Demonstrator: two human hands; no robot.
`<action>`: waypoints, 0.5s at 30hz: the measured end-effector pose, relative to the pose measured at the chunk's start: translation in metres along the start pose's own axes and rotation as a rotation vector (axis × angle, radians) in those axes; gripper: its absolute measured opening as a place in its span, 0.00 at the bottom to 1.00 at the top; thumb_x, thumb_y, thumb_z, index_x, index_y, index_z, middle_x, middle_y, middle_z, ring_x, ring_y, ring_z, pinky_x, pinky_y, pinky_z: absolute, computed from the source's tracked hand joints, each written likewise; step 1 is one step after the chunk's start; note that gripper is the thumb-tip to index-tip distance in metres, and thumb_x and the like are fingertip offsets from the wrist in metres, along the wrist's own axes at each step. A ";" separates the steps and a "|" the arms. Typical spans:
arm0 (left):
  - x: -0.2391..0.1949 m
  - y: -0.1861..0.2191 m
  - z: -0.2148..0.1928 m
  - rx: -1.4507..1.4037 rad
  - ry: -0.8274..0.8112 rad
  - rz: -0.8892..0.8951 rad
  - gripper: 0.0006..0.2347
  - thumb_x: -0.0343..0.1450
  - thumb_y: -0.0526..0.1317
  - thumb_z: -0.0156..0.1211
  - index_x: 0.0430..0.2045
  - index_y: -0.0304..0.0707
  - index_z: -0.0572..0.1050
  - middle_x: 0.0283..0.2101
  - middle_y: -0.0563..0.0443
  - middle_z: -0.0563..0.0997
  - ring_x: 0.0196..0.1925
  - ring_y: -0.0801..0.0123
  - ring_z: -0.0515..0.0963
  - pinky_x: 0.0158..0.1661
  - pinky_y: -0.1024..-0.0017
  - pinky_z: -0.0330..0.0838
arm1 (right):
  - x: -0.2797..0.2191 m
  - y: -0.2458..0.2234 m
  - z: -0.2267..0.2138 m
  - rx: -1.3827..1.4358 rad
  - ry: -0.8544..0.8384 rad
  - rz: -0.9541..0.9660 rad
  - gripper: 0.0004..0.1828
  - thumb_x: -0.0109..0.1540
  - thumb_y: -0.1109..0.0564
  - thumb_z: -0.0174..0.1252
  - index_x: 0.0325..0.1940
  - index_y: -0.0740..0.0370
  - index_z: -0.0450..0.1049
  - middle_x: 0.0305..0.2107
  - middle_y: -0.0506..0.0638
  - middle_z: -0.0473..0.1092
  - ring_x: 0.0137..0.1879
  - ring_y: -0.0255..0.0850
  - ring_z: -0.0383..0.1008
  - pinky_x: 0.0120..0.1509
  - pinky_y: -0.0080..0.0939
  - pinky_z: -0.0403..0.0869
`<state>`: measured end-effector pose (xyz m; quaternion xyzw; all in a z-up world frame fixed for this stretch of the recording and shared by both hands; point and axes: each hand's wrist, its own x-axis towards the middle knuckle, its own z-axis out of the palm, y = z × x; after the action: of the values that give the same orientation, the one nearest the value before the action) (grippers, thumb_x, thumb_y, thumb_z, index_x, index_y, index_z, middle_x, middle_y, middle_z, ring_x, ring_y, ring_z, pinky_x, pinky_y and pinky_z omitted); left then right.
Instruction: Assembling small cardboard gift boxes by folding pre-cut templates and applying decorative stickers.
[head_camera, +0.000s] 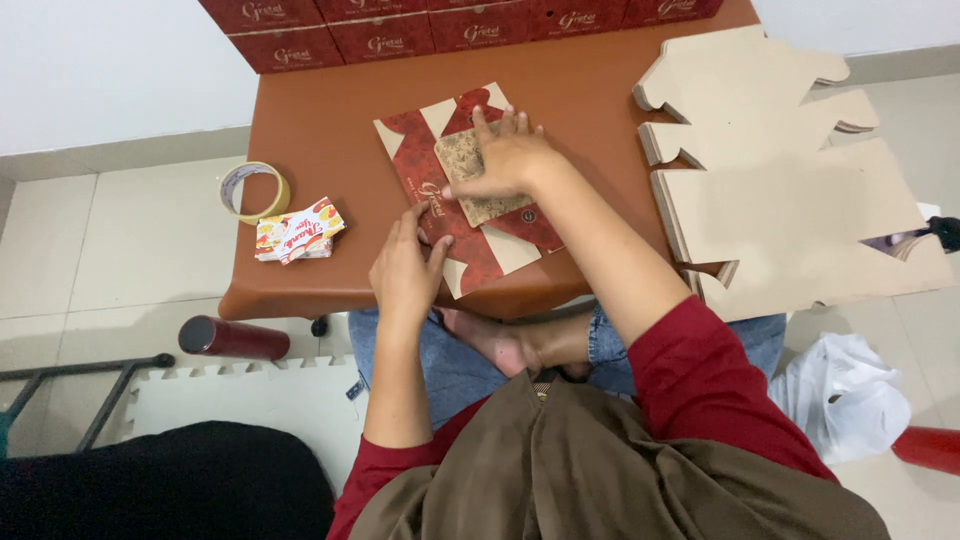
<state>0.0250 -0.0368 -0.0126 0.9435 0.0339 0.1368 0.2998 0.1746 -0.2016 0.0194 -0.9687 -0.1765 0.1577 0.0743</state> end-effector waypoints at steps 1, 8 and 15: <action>-0.003 0.002 0.000 -0.004 0.001 0.004 0.22 0.66 0.42 0.65 0.57 0.48 0.71 0.35 0.53 0.78 0.34 0.62 0.79 0.36 0.64 0.73 | -0.008 -0.001 0.003 -0.003 0.003 0.004 0.72 0.51 0.14 0.52 0.79 0.64 0.35 0.72 0.77 0.34 0.77 0.72 0.32 0.75 0.73 0.43; -0.033 0.033 -0.005 -0.227 -0.051 0.014 0.21 0.68 0.35 0.59 0.58 0.42 0.69 0.28 0.59 0.80 0.21 0.74 0.75 0.27 0.73 0.70 | -0.042 0.019 0.000 -0.245 0.493 -0.012 0.18 0.54 0.57 0.57 0.47 0.65 0.72 0.27 0.61 0.77 0.32 0.58 0.80 0.34 0.54 0.76; -0.033 0.046 -0.026 -0.136 0.024 0.471 0.27 0.62 0.36 0.69 0.59 0.45 0.71 0.52 0.49 0.72 0.53 0.60 0.69 0.55 0.64 0.63 | -0.059 0.047 -0.049 -0.218 0.654 -0.020 0.18 0.55 0.65 0.52 0.47 0.55 0.74 0.30 0.58 0.78 0.33 0.60 0.78 0.34 0.57 0.71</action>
<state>-0.0145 -0.0646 0.0267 0.9014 -0.1928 0.2158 0.3219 0.1534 -0.2708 0.0726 -0.9684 -0.1688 -0.1817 0.0248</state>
